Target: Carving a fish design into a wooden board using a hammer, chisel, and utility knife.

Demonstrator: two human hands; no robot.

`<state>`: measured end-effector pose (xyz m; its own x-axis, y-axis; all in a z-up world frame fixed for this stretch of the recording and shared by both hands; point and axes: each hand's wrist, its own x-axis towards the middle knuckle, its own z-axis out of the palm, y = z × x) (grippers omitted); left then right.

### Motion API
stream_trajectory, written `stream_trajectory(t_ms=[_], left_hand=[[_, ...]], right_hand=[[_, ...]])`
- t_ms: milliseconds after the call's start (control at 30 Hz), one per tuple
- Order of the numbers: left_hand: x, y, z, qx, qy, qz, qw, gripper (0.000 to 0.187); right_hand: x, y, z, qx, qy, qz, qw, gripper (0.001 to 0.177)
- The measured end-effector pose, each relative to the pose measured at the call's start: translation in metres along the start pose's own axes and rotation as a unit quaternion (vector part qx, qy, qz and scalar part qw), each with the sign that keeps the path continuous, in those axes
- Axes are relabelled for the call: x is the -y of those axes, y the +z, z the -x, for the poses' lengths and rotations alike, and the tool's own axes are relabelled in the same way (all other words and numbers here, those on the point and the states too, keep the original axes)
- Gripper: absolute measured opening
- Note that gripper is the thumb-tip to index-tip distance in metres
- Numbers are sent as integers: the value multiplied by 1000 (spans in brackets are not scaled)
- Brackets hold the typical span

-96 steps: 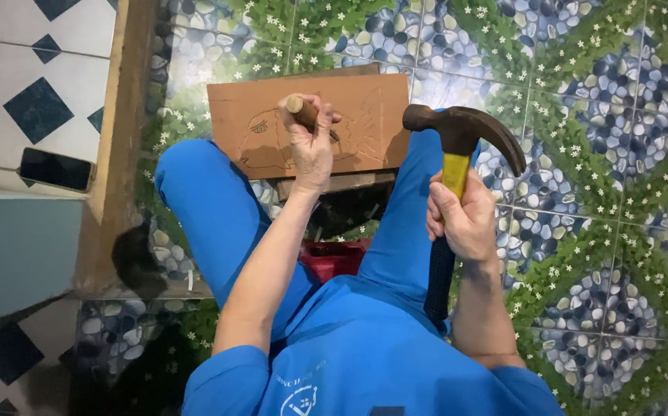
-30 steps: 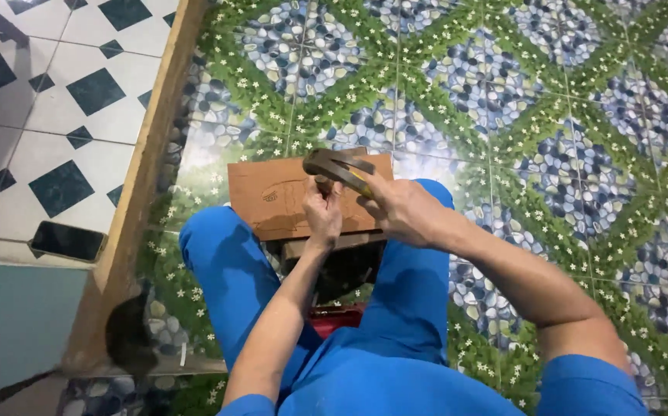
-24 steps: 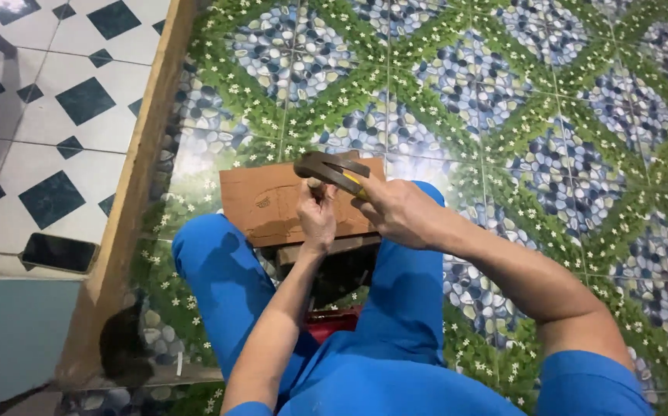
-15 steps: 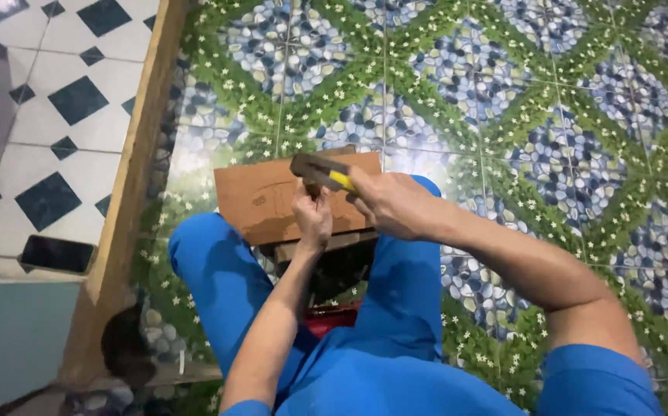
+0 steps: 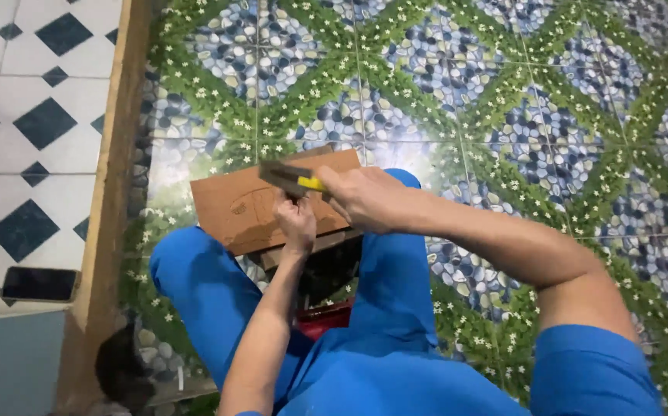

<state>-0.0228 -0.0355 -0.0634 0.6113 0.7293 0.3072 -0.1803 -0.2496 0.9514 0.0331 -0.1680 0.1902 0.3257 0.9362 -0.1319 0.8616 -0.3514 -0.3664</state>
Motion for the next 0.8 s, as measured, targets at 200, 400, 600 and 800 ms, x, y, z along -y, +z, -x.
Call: stream_trajectory(t_ms=[200,400,600,800], left_hand=[[-12,-9,-6,13,-20,14,1000,30],[-10,-7,-4,42,-15,78,996,38],[-6,-3,2,31,16,46,998,34],[9,-8,1,34,-7,84,996,36]], right_hand=[[7,-6,6,-36,2,-43,998,7],[-4,6,7,-39,-19,31,999,10],[-3,-10,8,1,-4,2,1000,12],[-14,12,11,-5,-14,2,1000,15]])
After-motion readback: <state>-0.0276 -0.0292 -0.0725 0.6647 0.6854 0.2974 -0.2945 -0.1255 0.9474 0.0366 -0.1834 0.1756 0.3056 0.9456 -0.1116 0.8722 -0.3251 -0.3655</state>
